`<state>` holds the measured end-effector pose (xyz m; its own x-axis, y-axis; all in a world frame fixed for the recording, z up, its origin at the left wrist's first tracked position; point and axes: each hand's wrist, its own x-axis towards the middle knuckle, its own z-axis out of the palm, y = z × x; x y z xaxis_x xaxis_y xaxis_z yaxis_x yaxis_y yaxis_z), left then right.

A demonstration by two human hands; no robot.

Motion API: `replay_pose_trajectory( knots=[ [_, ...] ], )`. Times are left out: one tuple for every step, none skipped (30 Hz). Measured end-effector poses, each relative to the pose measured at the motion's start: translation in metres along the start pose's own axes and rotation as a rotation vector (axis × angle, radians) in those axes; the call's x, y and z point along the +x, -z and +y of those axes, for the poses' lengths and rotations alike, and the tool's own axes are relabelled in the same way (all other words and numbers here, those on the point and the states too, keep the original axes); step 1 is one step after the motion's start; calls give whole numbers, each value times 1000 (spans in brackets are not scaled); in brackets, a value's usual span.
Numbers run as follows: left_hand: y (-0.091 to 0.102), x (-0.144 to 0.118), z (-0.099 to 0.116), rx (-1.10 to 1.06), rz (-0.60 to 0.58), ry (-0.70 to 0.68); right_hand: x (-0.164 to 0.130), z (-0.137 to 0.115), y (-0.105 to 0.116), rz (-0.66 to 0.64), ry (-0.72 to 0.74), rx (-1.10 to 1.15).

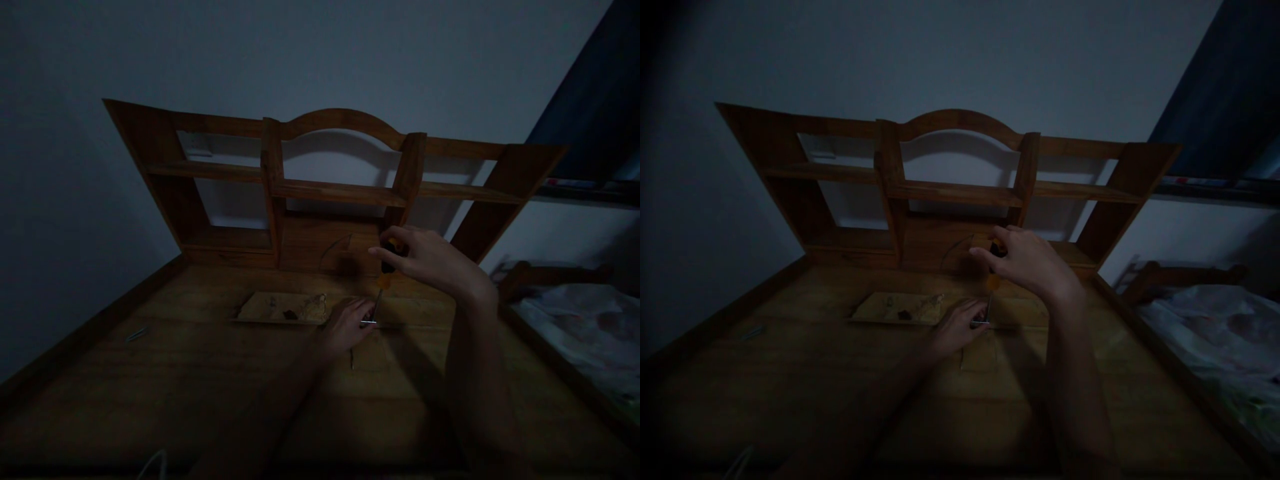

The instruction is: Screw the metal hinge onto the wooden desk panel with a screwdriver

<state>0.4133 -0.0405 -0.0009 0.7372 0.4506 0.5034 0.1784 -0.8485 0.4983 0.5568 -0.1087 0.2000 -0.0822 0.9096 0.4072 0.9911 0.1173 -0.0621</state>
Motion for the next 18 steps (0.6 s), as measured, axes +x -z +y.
replay_pose_trajectory(
  knots=[
    [0, 0, 0, 3, 7, 0, -1, 0, 1, -5, 22, 5],
    [0, 0, 0, 5, 12, -2, -2, 1, 1, -15, 40, 6],
    [0, 1, 0, 6, 16, -4, -2, 1, 1, -24, 50, 4],
    [0, 1, 0, 5, 18, -7, -2, 1, 1, -32, 53, 0],
    [0, 1, 0, 3, 18, -10, -2, 1, 0, -32, 49, -7],
    [0, 1, 0, -1, 17, -14, -1, 1, 0, -29, 36, -17],
    [0, 1, 0, -4, 14, -17, -1, 0, -1, -25, 15, -31],
    [0, 0, 0, -3, 12, -19, 0, 0, -2, -21, -16, -53],
    [-1, -1, 1, -2, 10, -18, 1, 0, -2, -15, -52, -81],
    [-1, -2, 1, 1, 8, -16, 1, 0, -3, -10, -84, -107],
    [-1, -2, 1, 6, 6, -13, 2, 0, -3, -7, -101, -125],
    [-1, -3, 1, 14, 5, -11, 2, 0, -3, -5, -100, -130],
    [0, -3, 1, 28, 6, -10, 2, 1, -3, -6, -78, -122],
    [1, -2, 1, 48, 11, -13, 2, 1, -3, -11, -47, -103],
    [4, 0, 1, 77, 16, -19, 2, 1, -3, -17, -15, -80],
    [9, 3, 2, 113, 24, -27, 2, 2, -3, -24, 8, -60],
    [15, 5, 4, 151, 38, -32, 2, 2, -3, -26, 20, -46],
    [23, 7, 8, 188, 56, -35, 1, 2, -3, -26, 23, -38]
  ],
)
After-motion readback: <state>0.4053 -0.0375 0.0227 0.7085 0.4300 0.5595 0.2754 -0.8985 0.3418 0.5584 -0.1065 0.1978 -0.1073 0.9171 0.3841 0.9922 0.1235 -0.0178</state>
